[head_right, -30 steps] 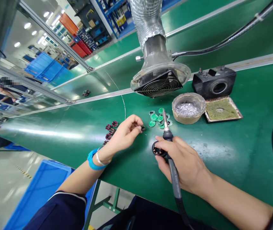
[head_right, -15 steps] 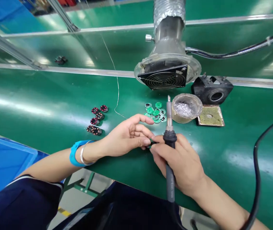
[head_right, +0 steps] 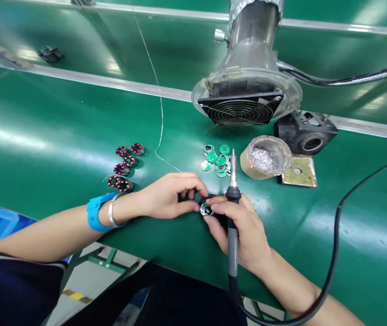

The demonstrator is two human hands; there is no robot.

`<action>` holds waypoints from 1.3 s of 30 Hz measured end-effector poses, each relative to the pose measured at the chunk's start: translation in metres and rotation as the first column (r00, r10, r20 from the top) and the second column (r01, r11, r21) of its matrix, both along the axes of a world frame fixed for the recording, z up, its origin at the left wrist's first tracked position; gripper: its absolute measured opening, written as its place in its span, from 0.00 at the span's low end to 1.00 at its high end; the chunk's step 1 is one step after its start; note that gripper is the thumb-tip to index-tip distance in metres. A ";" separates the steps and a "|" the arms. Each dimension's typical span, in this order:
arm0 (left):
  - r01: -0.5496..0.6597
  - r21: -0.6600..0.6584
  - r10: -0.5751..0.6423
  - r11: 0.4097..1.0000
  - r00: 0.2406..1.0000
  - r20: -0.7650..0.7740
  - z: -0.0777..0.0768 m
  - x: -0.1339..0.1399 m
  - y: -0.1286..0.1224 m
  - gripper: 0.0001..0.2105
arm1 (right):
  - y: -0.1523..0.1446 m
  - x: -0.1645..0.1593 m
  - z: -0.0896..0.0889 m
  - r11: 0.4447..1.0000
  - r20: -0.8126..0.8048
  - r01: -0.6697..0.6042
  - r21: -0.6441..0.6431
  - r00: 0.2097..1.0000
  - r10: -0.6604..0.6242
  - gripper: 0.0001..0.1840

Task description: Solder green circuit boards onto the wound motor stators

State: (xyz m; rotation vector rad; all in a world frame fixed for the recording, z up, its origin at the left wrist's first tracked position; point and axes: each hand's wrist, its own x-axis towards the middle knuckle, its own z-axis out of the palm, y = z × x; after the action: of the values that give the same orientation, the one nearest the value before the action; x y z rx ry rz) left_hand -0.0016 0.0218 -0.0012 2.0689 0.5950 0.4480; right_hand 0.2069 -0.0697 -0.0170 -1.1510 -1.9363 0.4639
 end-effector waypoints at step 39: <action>-0.042 0.088 0.034 0.995 0.995 0.091 -0.008 0.001 -0.020 0.04 | -0.008 0.002 0.006 0.977 0.060 -0.084 0.197 0.995 0.074 0.23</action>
State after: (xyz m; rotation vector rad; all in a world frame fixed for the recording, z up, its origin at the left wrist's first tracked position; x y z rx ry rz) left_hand -0.0010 0.0023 -0.0094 2.1133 0.5708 0.5957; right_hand 0.2093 -0.0772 -0.0115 -0.9692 -2.0286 0.2758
